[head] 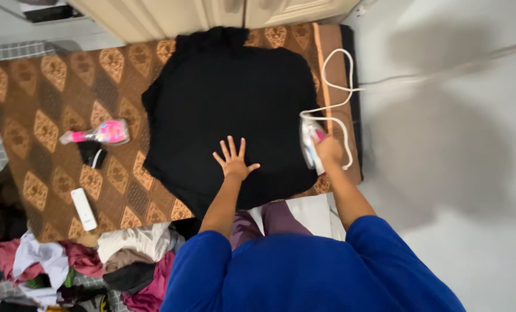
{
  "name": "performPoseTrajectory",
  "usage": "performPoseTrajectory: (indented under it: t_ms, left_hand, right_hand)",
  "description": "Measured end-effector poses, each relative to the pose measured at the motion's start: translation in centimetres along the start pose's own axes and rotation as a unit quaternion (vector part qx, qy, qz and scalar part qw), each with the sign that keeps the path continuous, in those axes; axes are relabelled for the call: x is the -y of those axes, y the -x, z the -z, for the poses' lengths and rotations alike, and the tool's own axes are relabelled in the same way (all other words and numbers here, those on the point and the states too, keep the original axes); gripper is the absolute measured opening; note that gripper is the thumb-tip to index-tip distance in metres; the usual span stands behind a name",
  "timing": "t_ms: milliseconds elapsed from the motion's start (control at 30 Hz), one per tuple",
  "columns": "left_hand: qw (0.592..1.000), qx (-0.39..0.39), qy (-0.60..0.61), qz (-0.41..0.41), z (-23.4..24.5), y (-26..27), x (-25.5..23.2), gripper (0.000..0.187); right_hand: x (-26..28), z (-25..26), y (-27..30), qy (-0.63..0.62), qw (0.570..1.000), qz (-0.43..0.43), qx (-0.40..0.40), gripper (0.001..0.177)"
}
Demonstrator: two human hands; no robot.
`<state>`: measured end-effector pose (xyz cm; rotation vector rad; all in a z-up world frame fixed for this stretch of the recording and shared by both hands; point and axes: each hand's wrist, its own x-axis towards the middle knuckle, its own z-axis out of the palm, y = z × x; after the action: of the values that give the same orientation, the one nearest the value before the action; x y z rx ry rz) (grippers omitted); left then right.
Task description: The person uses an iron on a patterned board to smooth a black shirt, folding the shirt into a rectangular shape and placing it on a stack of other garments.
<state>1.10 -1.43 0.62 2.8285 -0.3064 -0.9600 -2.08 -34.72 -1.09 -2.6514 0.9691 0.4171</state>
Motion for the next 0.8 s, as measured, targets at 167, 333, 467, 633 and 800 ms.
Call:
performPoseTrajectory:
  t_ms: [167, 333, 467, 633, 800]
  left_hand:
    - [0.981, 0.155, -0.03, 0.109, 3.4, -1.9, -3.9, 0.154]
    - [0.972, 0.184, -0.049, 0.134, 4.0, -2.6, -4.9, 0.156]
    - [0.969, 0.195, -0.057, 0.142, 4.0, -3.2, -5.3, 0.156]
    - [0.96, 0.227, -0.062, 0.153, 4.5, -4.2, -5.7, 0.156]
    - [0.951, 0.254, -0.062, 0.164, 5.2, -4.5, -6.6, 0.154]
  right_hand:
    - [0.4, -2.3, 4.6, 0.077, 0.956, 0.278, 0.052, 0.054]
    - [5.7, 0.6, 1.1, 0.061, 0.965, 0.254, 0.019, 0.047]
    - [11.0, 4.1, -6.3, -0.032, 0.957, 0.284, -0.047, 0.036]
    - [15.7, 5.5, -14.6, -0.015, 0.972, 0.234, -0.031, 0.044]
    - [17.2, 5.9, -19.7, -0.015, 0.981, 0.181, -0.069, 0.049]
